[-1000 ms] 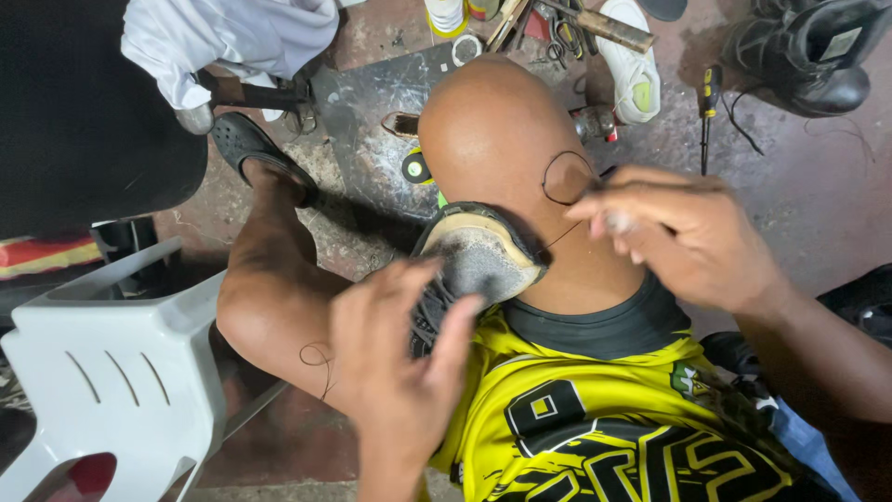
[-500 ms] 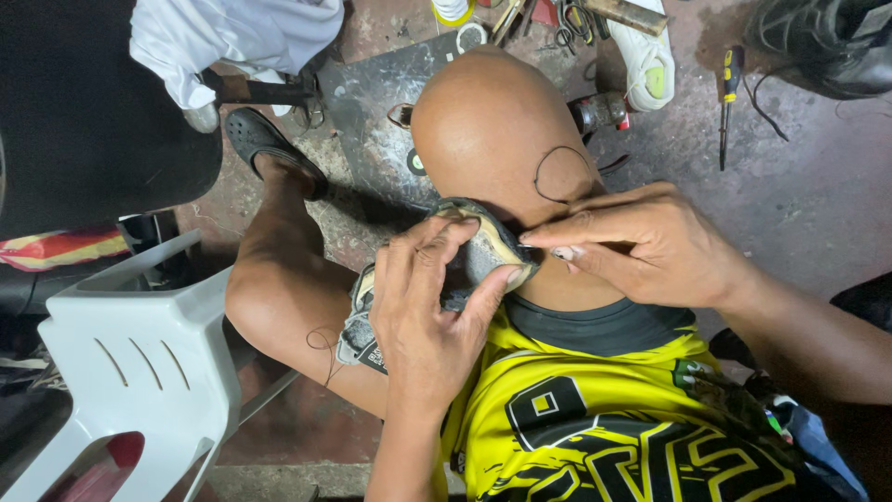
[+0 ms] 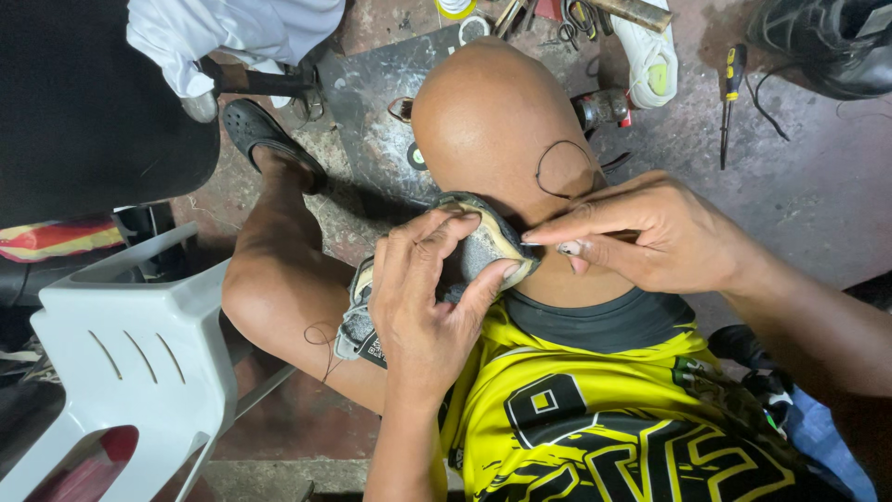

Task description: The person stitches the sole of a shoe using a hand tool and then applies glue from a squeeze bottle to the edge of the sole.

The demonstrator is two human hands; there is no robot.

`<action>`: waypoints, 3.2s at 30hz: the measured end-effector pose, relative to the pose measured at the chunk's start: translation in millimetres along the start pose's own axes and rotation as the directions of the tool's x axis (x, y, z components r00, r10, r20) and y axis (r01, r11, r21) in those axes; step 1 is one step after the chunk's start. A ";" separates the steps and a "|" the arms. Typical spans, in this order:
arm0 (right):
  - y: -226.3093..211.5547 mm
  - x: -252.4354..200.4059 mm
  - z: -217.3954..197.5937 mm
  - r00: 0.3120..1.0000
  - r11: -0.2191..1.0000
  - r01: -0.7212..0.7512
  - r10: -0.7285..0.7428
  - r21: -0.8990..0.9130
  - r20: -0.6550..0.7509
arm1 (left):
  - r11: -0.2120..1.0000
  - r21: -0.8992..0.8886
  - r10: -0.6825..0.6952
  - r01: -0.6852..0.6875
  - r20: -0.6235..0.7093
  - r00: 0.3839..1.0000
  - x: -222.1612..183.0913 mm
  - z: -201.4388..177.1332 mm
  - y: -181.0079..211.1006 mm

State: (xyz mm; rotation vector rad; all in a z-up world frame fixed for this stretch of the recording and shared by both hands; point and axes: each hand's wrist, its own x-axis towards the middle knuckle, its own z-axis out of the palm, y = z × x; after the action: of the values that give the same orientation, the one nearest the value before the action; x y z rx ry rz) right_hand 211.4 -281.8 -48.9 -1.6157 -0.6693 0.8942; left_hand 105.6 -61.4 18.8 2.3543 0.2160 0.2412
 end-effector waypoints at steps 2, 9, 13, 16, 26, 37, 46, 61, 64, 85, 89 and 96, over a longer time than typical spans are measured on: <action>-2.4 0.3 0.1 1.000 0.999 0.032 -0.032 0.009 -0.002 | 1.000 -0.002 0.008 -0.008 -0.008 1.000 -0.4 0.3 -0.4; -21.8 1.1 -3.2 0.998 0.984 -0.062 0.062 -0.167 -0.008 | 0.999 0.011 0.031 -0.030 -0.028 0.999 -2.9 3.3 -2.5; -31.4 2.5 -5.7 1.000 0.968 0.023 -0.024 -0.249 0.001 | 0.999 0.035 0.033 -0.032 -0.029 0.999 -4.4 4.2 -4.0; -32.9 6.8 -9.3 0.999 0.959 0.051 -0.043 -0.279 0.032 | 0.999 0.028 0.030 -0.029 -0.037 0.999 -5.5 4.2 -5.5; -25.4 22.3 -17.4 0.971 0.929 0.224 -0.186 -0.295 0.151 | 1.000 0.001 0.024 -0.024 -0.031 0.999 -5.9 -0.8 -7.0; -69.8 21.2 -28.9 0.964 0.731 0.223 -0.066 -0.645 0.258 | 0.998 0.030 0.062 -0.062 -0.008 0.998 -7.1 4.8 -9.0; -77.1 15.4 -24.7 0.960 0.635 0.220 -0.006 -0.741 0.279 | 0.998 0.011 0.065 -0.065 -0.020 0.998 -9.1 5.8 -12.1; -99.5 13.3 -13.7 0.979 0.480 0.156 0.044 -0.863 0.201 | 0.750 0.187 -0.609 0.635 -0.180 0.772 -93.3 -48.4 -43.7; -96.4 12.9 -14.0 0.982 0.461 0.154 0.029 -0.874 0.188 | 0.746 0.200 -0.664 0.635 0.154 0.732 -103.8 -37.0 -60.0; -94.1 8.7 -0.6 0.991 0.449 0.129 -0.027 -0.884 0.131 | 0.211 -0.694 -0.325 0.689 0.615 0.719 -64.0 -26.8 -99.5; -96.3 14.2 3.5 0.990 0.462 0.135 -0.034 -0.876 0.135 | -0.086 -0.742 -0.335 0.665 0.650 0.682 -47.1 -0.1 -103.8; -106.5 14.3 5.8 0.994 0.411 0.098 -0.002 -0.907 0.106 | -0.152 -0.749 -0.204 0.645 0.662 0.721 -49.5 14.1 -115.3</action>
State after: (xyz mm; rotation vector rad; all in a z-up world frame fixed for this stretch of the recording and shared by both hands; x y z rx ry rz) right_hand 217.9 -243.3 51.4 -2.5209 -1.4472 0.5271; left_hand 51.2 -0.5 -77.5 0.6450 0.4912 -0.3260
